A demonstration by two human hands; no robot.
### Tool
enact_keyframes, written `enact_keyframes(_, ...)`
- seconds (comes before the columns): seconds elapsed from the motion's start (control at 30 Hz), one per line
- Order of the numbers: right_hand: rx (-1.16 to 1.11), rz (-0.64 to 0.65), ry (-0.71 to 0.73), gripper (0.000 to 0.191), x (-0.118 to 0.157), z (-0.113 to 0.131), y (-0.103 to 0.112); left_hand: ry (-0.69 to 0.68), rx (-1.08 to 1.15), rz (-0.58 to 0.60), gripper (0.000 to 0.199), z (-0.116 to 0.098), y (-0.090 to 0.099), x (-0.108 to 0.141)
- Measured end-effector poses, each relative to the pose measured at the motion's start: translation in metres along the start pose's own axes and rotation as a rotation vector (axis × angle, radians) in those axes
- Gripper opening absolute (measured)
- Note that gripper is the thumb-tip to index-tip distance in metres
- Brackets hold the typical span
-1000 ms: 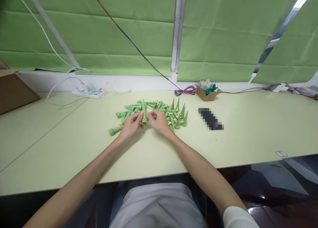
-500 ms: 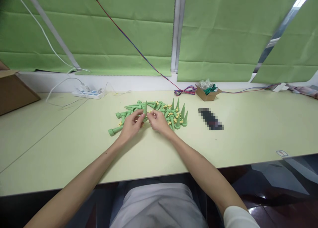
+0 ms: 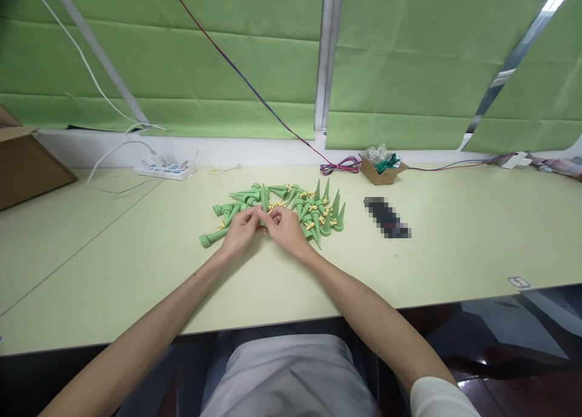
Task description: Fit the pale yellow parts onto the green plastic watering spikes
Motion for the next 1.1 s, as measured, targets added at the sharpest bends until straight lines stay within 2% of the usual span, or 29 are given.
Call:
enact_keyframes(0.23,0.049,0.005,-0.007,0.046,0.003,0.001,-0.002,0.026,-0.002,-0.026,0.046,0.001,0.000,0.004)
enact_keyframes(0.43,0.169,0.015,0.058,0.033,0.004,0.007,-0.002,0.040,0.002,-0.025,0.046,0.003,0.001,0.003)
enact_keyframes(0.67,0.271,0.067,0.163,0.031,0.003,0.014,-0.006,0.056,0.002,0.011,0.045,0.008,-0.001,0.004)
enact_keyframes(0.87,0.296,0.128,0.192,0.028,0.002,0.014,-0.009,0.044,-0.036,0.076,0.046,0.013,-0.003,0.003)
enact_keyframes(1.1,0.330,0.155,0.220,0.028,0.002,0.016,-0.010,0.059,-0.031,0.091,0.046,0.012,-0.006,0.004)
Point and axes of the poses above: each hand's wrist, its own x-axis away from the middle knuckle, its own y-axis out of the back of the hand, z = x × y, the point moved 9 cm from there along -x, towards the middle knuckle
